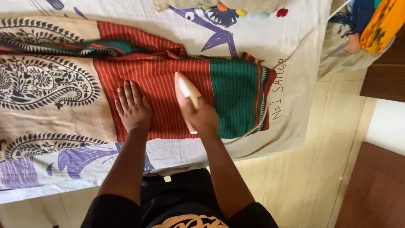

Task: Ironing a patterned fabric saree on a bed.

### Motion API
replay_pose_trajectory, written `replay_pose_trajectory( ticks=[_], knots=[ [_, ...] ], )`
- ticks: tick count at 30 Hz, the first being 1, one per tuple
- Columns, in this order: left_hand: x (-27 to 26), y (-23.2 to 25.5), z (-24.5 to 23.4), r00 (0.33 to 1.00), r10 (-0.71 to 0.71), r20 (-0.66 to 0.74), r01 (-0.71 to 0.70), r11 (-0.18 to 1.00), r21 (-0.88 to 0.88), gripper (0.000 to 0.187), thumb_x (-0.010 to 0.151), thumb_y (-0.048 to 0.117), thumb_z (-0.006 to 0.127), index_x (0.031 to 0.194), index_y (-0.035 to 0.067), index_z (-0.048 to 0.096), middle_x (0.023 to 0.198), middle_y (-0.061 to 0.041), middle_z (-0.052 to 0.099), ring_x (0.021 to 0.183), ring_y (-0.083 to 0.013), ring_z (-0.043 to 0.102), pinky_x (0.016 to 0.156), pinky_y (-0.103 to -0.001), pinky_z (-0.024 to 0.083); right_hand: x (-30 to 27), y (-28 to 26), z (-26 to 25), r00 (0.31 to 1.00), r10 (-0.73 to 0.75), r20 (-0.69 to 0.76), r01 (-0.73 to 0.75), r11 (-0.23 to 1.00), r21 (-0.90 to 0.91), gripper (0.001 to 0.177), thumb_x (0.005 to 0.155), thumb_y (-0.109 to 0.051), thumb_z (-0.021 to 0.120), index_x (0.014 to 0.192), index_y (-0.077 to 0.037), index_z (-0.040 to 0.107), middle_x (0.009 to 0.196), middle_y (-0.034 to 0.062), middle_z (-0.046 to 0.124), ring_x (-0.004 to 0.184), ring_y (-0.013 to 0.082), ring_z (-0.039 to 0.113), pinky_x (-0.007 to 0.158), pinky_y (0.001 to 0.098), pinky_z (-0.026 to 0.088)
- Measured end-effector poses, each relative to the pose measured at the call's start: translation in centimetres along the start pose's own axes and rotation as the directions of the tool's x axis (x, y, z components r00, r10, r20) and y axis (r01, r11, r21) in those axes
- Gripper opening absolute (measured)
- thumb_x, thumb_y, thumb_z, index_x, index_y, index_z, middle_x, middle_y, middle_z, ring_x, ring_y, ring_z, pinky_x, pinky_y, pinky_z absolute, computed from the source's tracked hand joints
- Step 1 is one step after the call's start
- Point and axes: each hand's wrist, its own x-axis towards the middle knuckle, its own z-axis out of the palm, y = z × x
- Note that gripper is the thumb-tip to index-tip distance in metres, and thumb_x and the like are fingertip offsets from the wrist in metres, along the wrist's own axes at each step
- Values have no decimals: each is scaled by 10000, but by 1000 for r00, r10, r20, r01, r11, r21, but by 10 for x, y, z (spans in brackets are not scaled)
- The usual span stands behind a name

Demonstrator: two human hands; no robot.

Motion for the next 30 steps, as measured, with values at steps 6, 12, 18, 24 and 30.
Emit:
replay_pose_trajectory(
  ticks=[6, 12, 18, 24, 30],
  knots=[
    [3, 1, 3, 1000, 1, -8, -1, 1000, -4, 630, 1124, 417, 309, 1689, 157, 214, 1751, -61, 202, 1597, -307, 196, 1273, -531, 156, 7, 33, -9, 990, 62, -129, -48, 993, 111, 537, 946, -599, 517, 1044, -94, 675, 906, 247, 727, 859, 492, 690, 738, 580, 545],
    [1, 1, 3, 1000, 9, -19, -9, 1000, 16, 620, 1144, 416, 308, 1701, 164, 209, 1762, -54, 199, 1612, -305, 191, 1289, -532, 156, 17, 79, -27, 968, 80, -236, -80, 997, 11, 526, 967, -577, 536, 1009, -71, 675, 898, 273, 715, 847, 507, 683, 740, 593, 542],
    [1, 5, 1, 999, 25, -25, -25, 999, 23, 629, 1130, 395, 330, 1696, 142, 228, 1754, -66, 210, 1604, -311, 190, 1274, -546, 165, 33, 145, -55, 938, 73, -340, -74, 997, 9, 542, 977, -583, 562, 930, -58, 689, 905, 267, 713, 846, 484, 696, 747, 562, 552],
    [-1, 3, 2, 998, 32, -49, -30, 999, 42, 631, 1135, 373, 343, 1698, 119, 217, 1757, -86, 211, 1611, -315, 186, 1282, -549, 165, 33, 180, -84, 919, 178, -352, -177, 984, 35, 514, 1003, -542, 589, 986, -39, 688, 934, 275, 716, 865, 486, 688, 754, 563, 540],
    [7, 38, 3, 978, 192, -82, -179, 973, 147, 621, 1148, 317, 375, 1727, 127, 256, 1777, -72, 240, 1649, -284, 200, 1313, -577, 138, 32, 135, -43, 892, -80, -445, 81, 997, -17, 550, 1023, -567, 561, 946, -35, 673, 903, 269, 709, 835, 471, 692, 731, 551, 545]
  ],
)
